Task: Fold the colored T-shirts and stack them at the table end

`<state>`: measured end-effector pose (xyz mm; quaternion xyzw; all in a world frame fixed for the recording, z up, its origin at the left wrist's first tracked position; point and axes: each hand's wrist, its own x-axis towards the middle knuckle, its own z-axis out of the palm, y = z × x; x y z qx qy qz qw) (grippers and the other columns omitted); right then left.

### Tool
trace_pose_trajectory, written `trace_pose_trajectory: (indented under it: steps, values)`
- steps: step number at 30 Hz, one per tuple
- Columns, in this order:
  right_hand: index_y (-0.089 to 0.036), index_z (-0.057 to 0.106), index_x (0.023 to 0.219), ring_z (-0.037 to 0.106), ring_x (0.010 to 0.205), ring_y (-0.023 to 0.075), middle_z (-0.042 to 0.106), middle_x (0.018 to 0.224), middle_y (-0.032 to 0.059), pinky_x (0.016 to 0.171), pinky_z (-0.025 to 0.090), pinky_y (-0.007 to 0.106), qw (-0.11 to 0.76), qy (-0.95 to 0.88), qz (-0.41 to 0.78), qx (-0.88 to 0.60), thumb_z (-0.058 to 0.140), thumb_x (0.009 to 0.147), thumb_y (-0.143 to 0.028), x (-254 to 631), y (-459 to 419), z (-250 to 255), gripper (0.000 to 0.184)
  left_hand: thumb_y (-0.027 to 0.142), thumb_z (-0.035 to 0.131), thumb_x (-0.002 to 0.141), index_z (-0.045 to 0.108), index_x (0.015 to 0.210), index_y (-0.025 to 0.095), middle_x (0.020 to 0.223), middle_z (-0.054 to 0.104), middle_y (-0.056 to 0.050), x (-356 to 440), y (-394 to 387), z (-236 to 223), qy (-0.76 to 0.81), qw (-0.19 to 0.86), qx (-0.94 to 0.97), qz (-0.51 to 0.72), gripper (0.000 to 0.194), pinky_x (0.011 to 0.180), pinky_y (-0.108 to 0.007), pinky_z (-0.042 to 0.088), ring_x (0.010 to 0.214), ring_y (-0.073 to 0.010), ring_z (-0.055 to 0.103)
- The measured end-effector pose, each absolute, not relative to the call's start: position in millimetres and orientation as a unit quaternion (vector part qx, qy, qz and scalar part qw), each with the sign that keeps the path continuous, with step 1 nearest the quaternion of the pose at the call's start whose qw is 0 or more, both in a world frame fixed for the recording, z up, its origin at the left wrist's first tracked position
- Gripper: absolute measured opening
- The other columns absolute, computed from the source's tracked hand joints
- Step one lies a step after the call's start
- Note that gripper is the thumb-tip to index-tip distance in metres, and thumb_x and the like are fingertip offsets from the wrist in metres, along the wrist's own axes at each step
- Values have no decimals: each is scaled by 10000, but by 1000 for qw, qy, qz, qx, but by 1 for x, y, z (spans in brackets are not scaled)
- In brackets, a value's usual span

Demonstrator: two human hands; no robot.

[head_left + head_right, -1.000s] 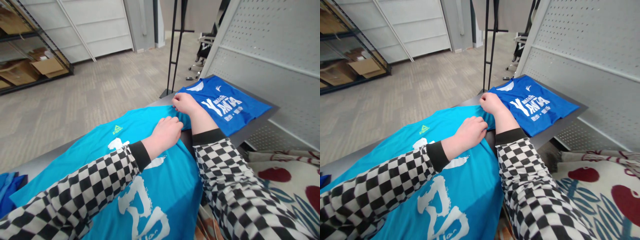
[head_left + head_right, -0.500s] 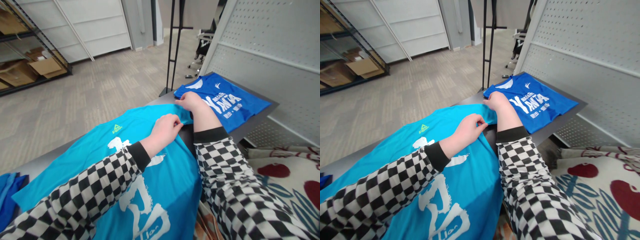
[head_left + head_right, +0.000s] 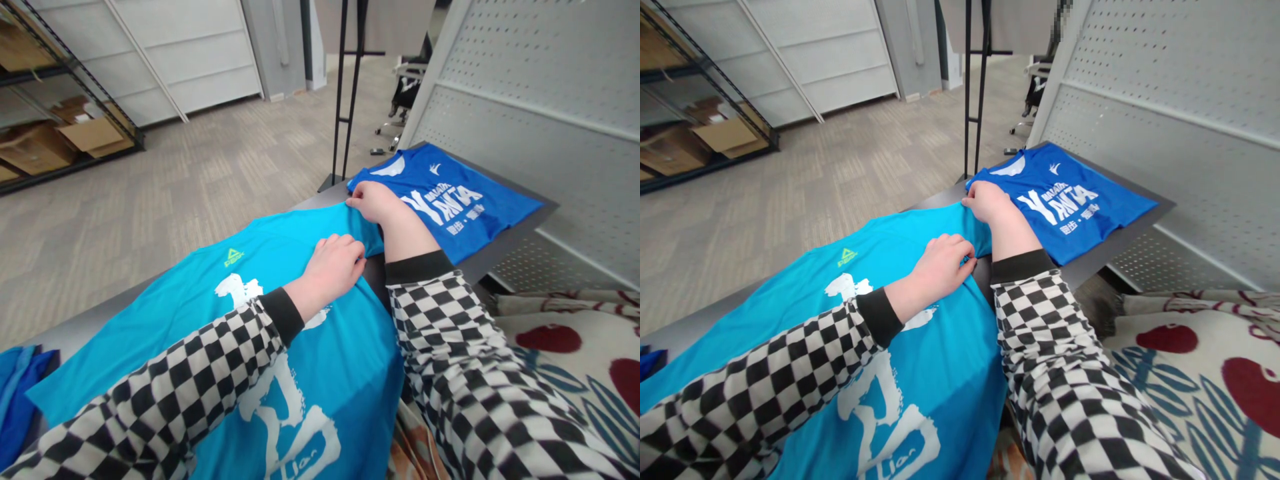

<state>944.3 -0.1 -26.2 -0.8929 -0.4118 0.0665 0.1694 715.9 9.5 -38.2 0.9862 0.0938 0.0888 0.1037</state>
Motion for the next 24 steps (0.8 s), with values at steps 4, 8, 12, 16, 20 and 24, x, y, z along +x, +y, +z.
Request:
trace_pose_trajectory:
  steps: [4,8,12,16,20,24]
  values:
    - [-185,832,1004,729,931,305,800,935,149,880,541,372,144,-420,92,-892,583,1104,-593,941,-2,-17,488,376,544,1146,692,1097,273,1171,734,-59,714,7,-39,105,97,985,94,187,922,-453,486,1130,-293,642]
    - [-198,850,996,738,906,306,812,900,132,859,538,369,117,-408,132,-896,561,1098,-630,938,-10,-6,529,363,522,1153,653,1103,263,1177,724,-61,711,4,-39,114,94,983,111,173,938,-448,475,1134,-287,636]
    - [-237,872,1067,730,882,279,819,880,69,823,532,333,112,-436,159,-879,801,954,-501,939,-16,-3,296,350,517,1151,644,1098,261,1169,716,-71,710,2,-38,113,94,982,115,164,954,-446,468,1162,-291,624]
    - [-232,877,1081,717,873,273,820,898,71,799,526,336,114,-457,142,-871,835,912,-388,945,-16,-7,234,337,521,1144,646,1087,260,1161,712,-82,709,1,-37,117,98,982,111,158,970,-447,468,1160,-295,624]
    - [-224,871,1064,700,822,246,801,857,62,746,513,319,122,-447,124,-877,843,910,-376,951,-15,-12,218,327,537,1132,654,1071,261,1162,714,-85,708,1,-36,113,99,983,110,148,973,-452,473,1154,-296,623]
    - [-208,862,1065,671,754,212,779,826,37,713,504,303,135,-423,125,-887,862,892,-372,952,-15,-13,239,320,543,1128,661,1067,263,1164,717,-82,708,1,-37,108,96,982,119,144,968,-452,478,1159,-293,623]
